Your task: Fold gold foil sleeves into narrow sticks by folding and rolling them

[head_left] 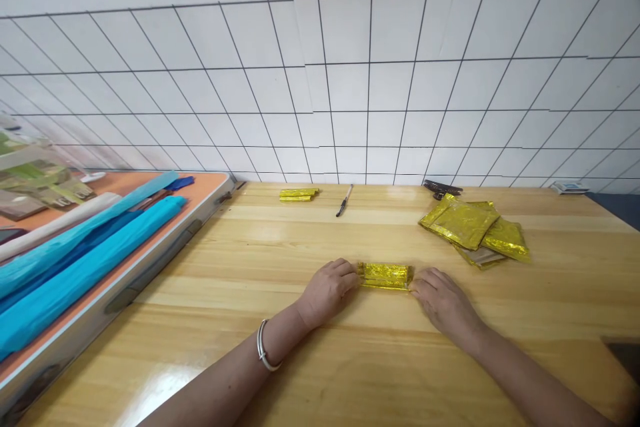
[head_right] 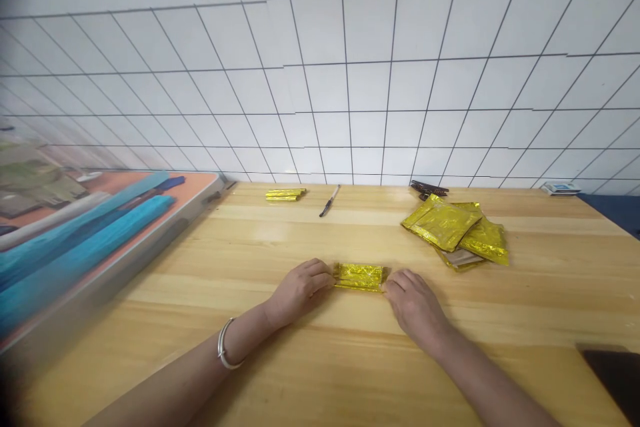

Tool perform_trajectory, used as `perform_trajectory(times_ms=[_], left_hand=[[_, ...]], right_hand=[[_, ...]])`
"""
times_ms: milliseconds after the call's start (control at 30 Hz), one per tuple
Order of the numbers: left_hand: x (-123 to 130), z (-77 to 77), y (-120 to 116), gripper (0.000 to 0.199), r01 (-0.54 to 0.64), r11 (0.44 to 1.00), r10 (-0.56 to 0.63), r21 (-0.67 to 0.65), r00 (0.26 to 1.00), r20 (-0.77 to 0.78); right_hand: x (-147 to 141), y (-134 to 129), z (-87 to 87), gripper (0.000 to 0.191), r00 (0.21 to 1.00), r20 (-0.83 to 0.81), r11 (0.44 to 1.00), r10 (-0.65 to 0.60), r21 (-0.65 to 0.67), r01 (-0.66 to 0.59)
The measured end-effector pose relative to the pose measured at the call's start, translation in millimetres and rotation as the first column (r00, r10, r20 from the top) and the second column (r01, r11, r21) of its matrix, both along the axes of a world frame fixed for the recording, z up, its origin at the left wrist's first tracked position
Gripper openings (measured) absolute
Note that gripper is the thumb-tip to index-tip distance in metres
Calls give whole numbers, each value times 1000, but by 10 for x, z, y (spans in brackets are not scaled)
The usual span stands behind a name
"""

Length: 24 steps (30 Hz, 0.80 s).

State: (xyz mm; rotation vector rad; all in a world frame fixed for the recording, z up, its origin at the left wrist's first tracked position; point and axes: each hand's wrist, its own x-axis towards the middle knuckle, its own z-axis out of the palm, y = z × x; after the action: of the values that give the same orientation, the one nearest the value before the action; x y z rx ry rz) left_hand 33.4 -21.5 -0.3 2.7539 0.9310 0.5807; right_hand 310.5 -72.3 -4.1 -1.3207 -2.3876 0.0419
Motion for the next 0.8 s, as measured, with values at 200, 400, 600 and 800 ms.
perform_trajectory(times_ms=[200,400,600,800], left_hand=[[4,-26,-109,17,-94,993,100,-76,992,81],[-8,-21,-119,17,-9,996,20,-89,993,117],[-17,-20,-101,15,12,995,2,-101,991,132],[-9,-49,-71,16,-27,992,46,-119,986,160]], right_hand=[[-32,-22,56,14,999,-34,999,5,-46,-7],[0,-14,26,17,997,-73,999,38,-29,-40],[17,2,45,17,990,-128,996,54,-58,-62],[8,29,66,15,980,-199,992,23,-116,-47]])
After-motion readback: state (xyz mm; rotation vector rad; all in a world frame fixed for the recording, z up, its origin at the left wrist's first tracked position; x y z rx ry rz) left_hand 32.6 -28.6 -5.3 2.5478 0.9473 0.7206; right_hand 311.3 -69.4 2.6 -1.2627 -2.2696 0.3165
